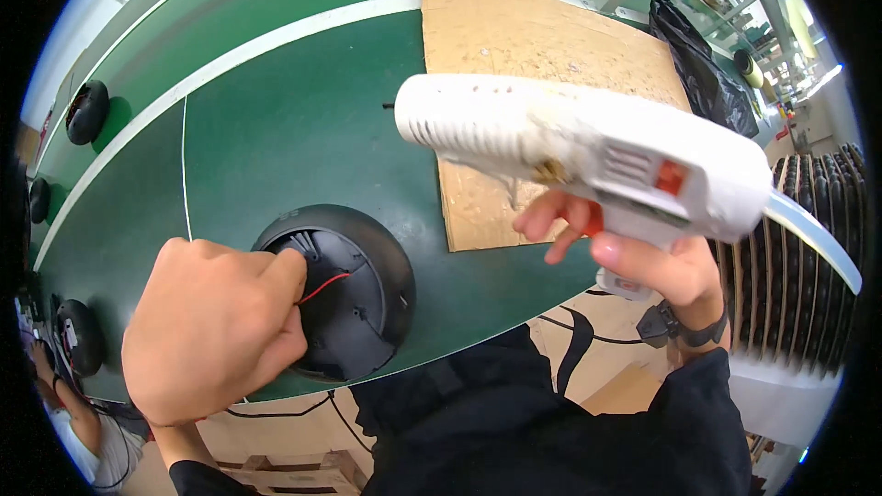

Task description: Applying glue to internal components of plastic housings using a glue gun.

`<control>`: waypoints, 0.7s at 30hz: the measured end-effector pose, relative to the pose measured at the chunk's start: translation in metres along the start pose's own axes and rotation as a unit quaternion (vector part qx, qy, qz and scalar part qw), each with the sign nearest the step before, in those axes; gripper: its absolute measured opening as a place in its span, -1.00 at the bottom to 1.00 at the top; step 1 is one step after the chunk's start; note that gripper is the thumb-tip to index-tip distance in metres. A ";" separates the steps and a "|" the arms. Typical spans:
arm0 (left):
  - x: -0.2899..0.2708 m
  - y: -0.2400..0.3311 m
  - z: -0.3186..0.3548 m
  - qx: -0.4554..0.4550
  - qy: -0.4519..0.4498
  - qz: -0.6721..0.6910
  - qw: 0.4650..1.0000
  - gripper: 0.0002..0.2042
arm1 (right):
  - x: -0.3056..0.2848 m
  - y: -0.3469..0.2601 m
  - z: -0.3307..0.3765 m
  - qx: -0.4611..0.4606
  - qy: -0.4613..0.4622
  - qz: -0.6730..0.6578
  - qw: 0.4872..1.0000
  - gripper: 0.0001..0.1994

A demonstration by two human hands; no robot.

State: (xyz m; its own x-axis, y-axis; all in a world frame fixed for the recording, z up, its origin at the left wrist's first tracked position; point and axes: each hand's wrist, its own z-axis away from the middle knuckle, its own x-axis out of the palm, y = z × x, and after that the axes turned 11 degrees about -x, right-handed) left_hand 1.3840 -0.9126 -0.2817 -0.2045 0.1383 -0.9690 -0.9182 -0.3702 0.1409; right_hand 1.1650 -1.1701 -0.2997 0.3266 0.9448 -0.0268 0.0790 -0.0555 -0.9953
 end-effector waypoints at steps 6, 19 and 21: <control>0.005 -0.009 -0.010 0.069 0.099 0.073 0.990 -0.86 | 0.000 -0.006 0.026 -0.024 -0.014 -0.047 0.999 -0.58; 0.009 -0.078 -0.029 0.180 0.014 0.260 0.948 -0.86 | 0.012 -0.042 -0.015 -0.025 -0.343 0.189 0.920 -0.50; 0.009 -0.082 -0.032 0.161 -0.025 0.305 0.938 -0.88 | 0.018 -0.042 -0.023 -0.026 -0.369 0.191 0.909 -0.51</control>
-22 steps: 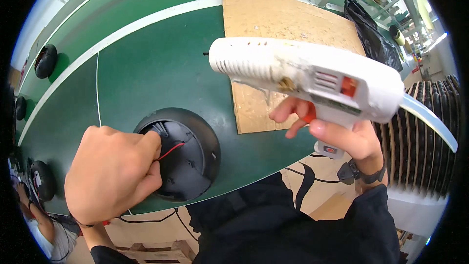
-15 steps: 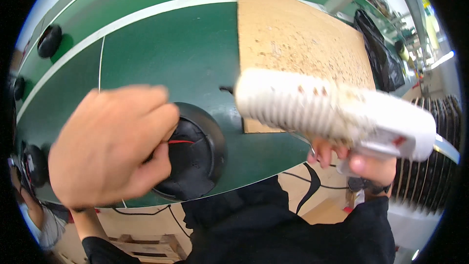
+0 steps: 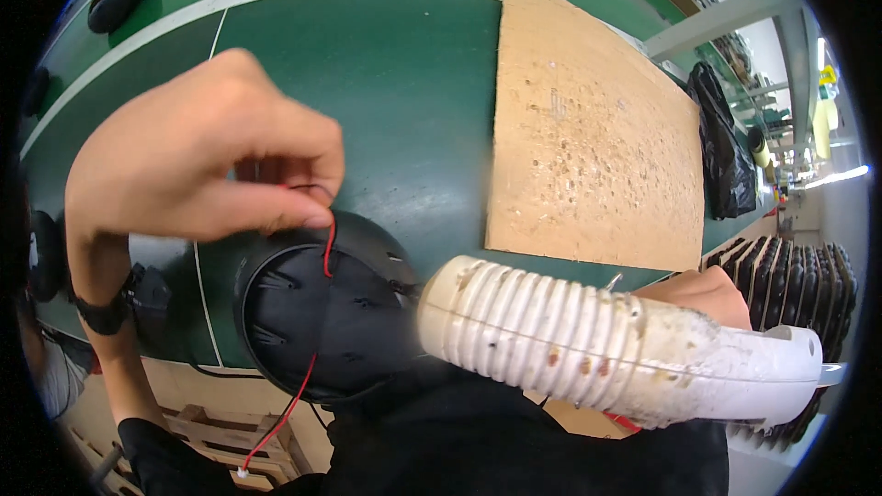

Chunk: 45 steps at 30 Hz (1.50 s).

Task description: Applying glue to internal components of plastic housings using a glue gun.

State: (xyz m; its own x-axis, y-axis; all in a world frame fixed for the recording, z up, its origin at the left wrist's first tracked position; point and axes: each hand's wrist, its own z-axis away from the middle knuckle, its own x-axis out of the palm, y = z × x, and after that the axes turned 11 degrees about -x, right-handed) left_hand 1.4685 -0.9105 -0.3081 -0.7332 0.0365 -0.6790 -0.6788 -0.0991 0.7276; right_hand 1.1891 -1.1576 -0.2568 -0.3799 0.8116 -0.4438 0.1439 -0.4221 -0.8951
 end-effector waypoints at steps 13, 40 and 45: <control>-0.006 -0.015 -0.007 -0.043 -0.088 0.196 0.976 -0.89 | 0.016 -0.004 -0.025 -0.020 -0.090 0.002 0.996 -0.56; -0.023 -0.030 -0.009 0.060 -0.186 0.253 0.948 -0.85 | 0.011 -0.023 -0.029 0.015 -0.109 0.028 0.994 -0.65; -0.027 -0.032 -0.011 0.064 -0.217 0.274 0.935 -0.85 | 0.007 -0.024 -0.031 0.018 -0.109 0.035 0.993 -0.67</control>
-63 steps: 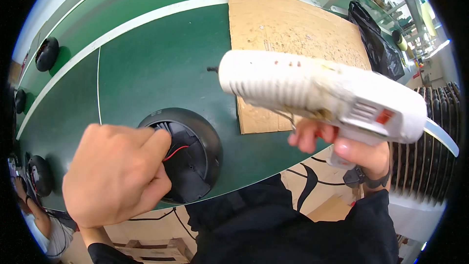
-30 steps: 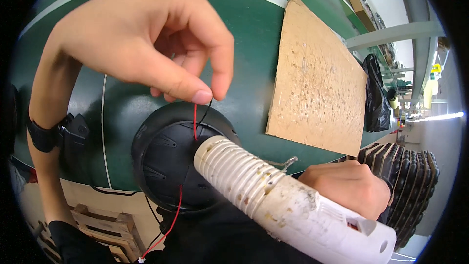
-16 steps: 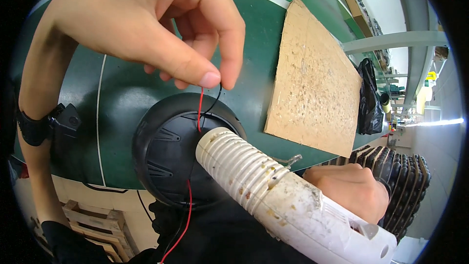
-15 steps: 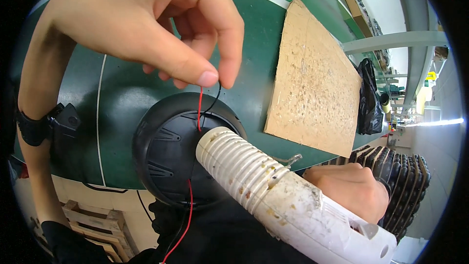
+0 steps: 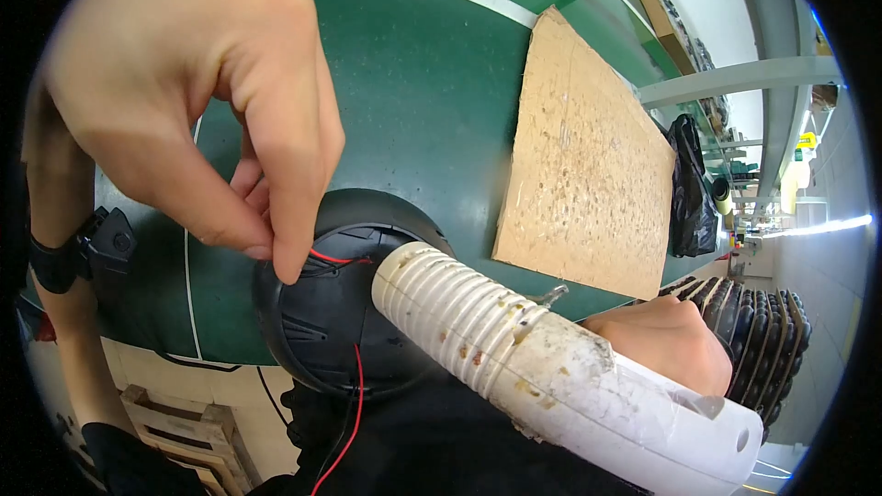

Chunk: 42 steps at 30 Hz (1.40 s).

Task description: Applying glue to internal components of plastic housings using a glue gun.

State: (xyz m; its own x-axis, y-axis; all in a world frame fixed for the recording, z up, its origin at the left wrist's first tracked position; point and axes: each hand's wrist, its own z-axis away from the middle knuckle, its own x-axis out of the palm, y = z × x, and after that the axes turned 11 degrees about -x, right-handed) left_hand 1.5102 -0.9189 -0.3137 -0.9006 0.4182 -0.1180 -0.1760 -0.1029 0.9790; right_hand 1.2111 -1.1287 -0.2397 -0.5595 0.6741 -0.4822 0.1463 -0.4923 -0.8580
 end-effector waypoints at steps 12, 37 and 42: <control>0.038 0.045 0.047 -0.102 0.126 -0.378 0.911 -0.85 | -0.002 0.001 0.003 0.017 0.019 0.013 1.000 -0.71; 0.027 0.013 0.004 -0.173 0.023 -0.166 0.971 -0.63 | -0.009 -0.002 -0.041 -0.106 -0.073 -0.028 0.991 -0.78; 0.020 0.025 0.008 -0.180 0.006 -0.117 0.977 -0.64 | -0.012 -0.009 -0.045 -0.063 -0.105 0.032 0.992 -0.79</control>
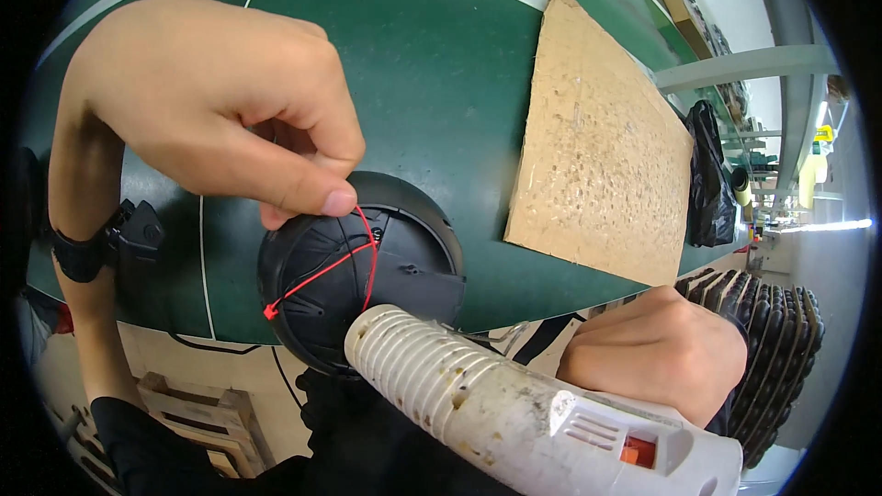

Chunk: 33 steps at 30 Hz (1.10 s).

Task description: Applying glue to internal components of plastic housings using a glue gun.

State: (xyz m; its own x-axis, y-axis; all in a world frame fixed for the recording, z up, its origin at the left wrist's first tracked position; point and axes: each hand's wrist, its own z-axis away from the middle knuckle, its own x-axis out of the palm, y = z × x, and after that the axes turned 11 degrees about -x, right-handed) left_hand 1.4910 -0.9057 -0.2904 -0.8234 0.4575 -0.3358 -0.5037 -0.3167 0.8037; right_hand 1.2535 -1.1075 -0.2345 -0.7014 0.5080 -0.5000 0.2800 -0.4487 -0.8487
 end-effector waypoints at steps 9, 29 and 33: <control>0.015 -0.008 0.009 -0.003 0.071 -0.044 0.996 -0.72 | 0.003 0.006 0.019 0.019 -0.011 0.026 0.999 -0.79; 0.008 -0.010 0.034 0.137 0.071 -0.081 0.985 -0.81 | 0.006 0.006 0.020 0.006 0.024 0.005 1.000 -0.74; 0.011 -0.001 0.037 0.131 0.098 -0.073 0.984 -0.80 | 0.003 0.005 0.019 0.018 0.008 -0.005 1.000 -0.82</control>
State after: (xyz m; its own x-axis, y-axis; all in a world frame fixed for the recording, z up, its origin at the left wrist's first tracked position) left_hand 1.4922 -0.8696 -0.2769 -0.7942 0.3052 -0.5254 -0.5577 -0.0228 0.8298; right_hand 1.2403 -1.1224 -0.2374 -0.6936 0.5246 -0.4937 0.2480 -0.4695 -0.8474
